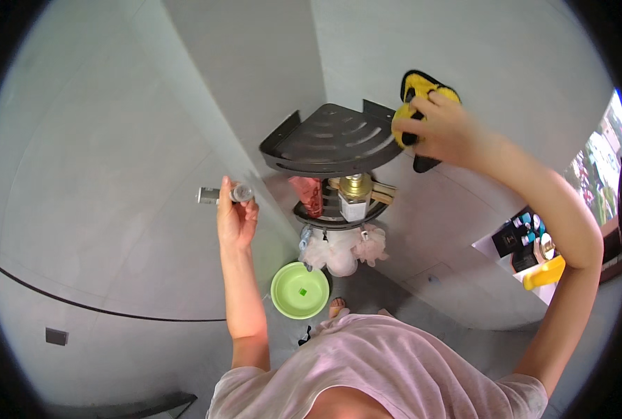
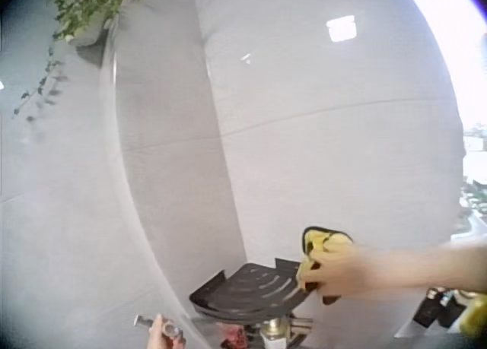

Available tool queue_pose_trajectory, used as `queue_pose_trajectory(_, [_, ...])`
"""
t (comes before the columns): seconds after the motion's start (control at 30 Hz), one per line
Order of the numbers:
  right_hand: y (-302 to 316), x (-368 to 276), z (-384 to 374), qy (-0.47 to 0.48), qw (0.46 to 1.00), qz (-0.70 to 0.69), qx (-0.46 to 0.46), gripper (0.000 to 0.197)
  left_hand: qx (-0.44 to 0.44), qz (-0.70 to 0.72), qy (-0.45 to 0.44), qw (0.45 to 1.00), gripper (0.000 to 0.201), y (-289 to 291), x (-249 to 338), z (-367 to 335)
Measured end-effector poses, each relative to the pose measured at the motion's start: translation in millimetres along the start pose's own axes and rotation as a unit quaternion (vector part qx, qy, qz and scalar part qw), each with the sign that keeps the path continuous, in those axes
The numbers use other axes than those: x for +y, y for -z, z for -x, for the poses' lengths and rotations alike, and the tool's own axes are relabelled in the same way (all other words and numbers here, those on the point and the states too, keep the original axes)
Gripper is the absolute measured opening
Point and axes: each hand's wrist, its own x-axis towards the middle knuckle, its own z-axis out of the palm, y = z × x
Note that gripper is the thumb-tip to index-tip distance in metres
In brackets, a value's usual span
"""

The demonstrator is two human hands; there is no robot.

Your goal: The person cleans a bathroom using a yellow cloth and a toilet brush. They wipe the floor, a wall-mounted corner shelf, a glass shower door, and a cabinet. They also scrub the inside of the toilet bowl with a brush.

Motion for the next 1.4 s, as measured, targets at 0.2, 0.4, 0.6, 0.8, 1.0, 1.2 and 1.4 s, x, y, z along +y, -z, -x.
queue_pose_trajectory(0.2, [53.0,30.5,-26.7,-0.141,0.945,0.265,0.129,0.012,0.005,-0.067,-0.085,0.994,0.028,-22.5,7.6,27.8])
queue_pose_trajectory(0.4, [-17.9,42.4,-80.8,-0.040,0.994,0.101,0.014,0.016,-0.042,-0.193,-0.207,0.958,0.023,-101.0,15.3,34.9])
queue_pose_trajectory(0.6, [-30.0,-4.2,-60.4,-0.183,0.947,-0.006,-0.264,0.019,-0.018,-0.487,-0.296,0.821,0.021,-140.3,22.8,27.3])
queue_pose_trajectory(0.8, [-1.1,-29.7,3.6,-0.368,0.904,-0.216,-0.024,0.028,-0.051,-0.597,-0.326,0.731,0.020,-148.8,35.0,7.8])
queue_pose_trajectory(1.0, [15.7,-103.2,89.6,-0.461,0.784,-0.403,0.108,0.045,-0.160,-0.695,-0.354,0.605,0.018,-201.4,5.3,-29.7])
queue_pose_trajectory(1.2, [18.3,-164.1,134.3,-0.513,0.713,-0.465,0.110,0.048,-0.289,-0.750,-0.366,0.469,0.019,-259.6,-50.2,-49.0])
queue_pose_trajectory(1.4, [15.9,-195.5,170.6,-0.580,0.651,-0.478,0.109,0.050,-0.304,-0.778,-0.323,0.445,0.020,-273.9,-71.9,-45.8])
